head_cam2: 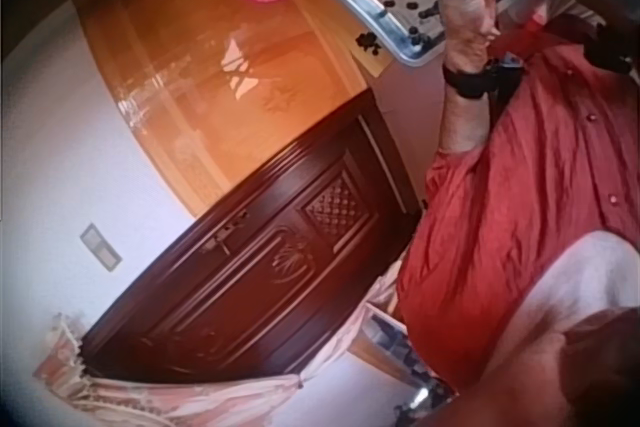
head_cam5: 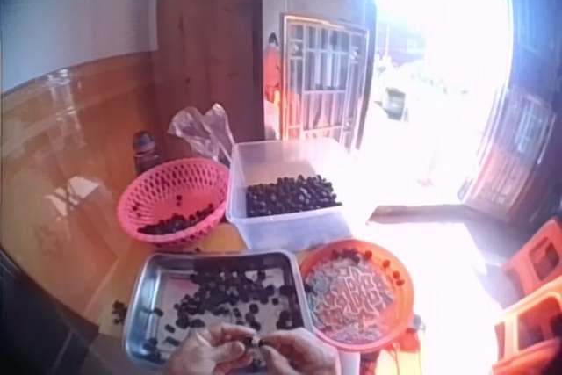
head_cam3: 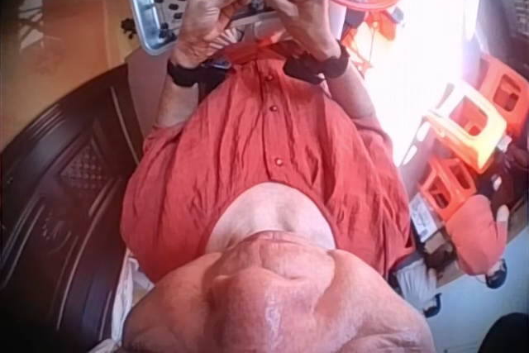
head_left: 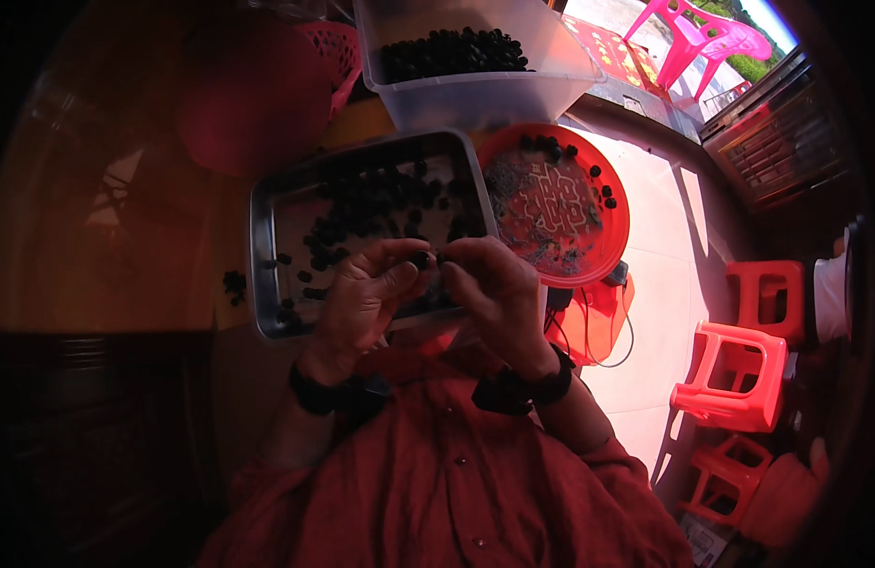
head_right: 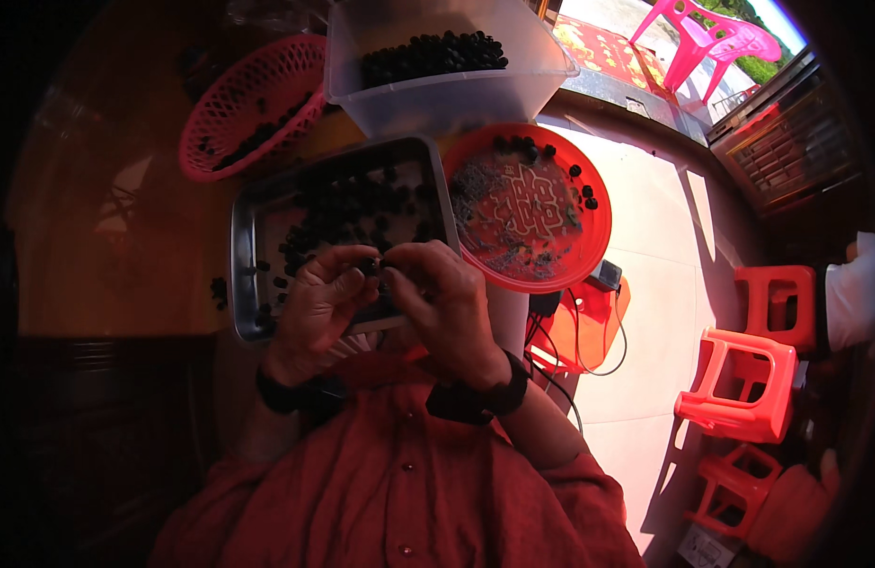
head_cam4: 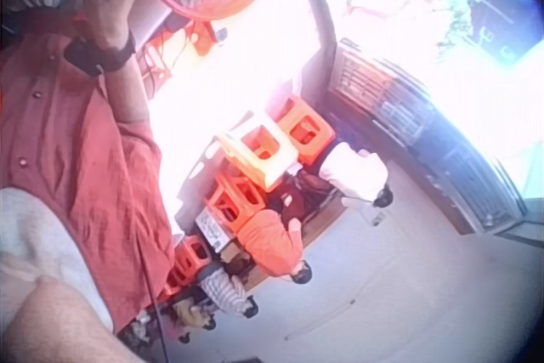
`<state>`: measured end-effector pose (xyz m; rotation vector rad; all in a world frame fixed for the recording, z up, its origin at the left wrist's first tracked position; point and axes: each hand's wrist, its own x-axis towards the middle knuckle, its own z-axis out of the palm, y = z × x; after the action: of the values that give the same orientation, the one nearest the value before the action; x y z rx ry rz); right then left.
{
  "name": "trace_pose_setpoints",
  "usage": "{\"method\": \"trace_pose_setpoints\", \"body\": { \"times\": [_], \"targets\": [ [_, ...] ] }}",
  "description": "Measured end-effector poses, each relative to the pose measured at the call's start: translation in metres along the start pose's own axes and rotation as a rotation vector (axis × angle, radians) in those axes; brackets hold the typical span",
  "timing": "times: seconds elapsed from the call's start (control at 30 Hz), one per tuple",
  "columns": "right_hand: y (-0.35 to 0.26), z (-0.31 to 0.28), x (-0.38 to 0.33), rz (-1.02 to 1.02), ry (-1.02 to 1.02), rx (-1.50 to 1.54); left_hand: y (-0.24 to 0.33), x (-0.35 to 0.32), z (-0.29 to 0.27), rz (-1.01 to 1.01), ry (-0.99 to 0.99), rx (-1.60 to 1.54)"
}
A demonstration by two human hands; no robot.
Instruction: Manually peeling and opening small black olives over a metal tray.
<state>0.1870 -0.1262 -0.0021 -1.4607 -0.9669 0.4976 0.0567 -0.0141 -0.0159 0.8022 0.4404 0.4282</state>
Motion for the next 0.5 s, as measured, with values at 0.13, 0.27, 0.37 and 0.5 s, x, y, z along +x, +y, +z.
{"method": "trace_pose_setpoints", "body": {
  "times": [0.13, 0.27, 0.37, 0.5],
  "targets": [
    [-0.0033, -0.0015, 0.0034, -0.025, -0.030, -0.062, 0.0001, 0.0002, -0.0037, -0.031, -0.029, -0.038],
    [-0.0044, -0.0010, 0.0049, -0.048, -0.046, -0.097, 0.0005, -0.0004, -0.0027, -0.033, 0.000, -0.022],
    [-0.0037, 0.0001, 0.0054, -0.054, -0.059, -0.110, -0.0011, 0.0005, -0.0039, -0.030, 0.002, -0.003],
    [-0.0037, 0.0018, 0.0061, -0.061, -0.067, -0.103, -0.0027, 0.0007, -0.0056, -0.004, 0.009, 0.048]
  ]
}}
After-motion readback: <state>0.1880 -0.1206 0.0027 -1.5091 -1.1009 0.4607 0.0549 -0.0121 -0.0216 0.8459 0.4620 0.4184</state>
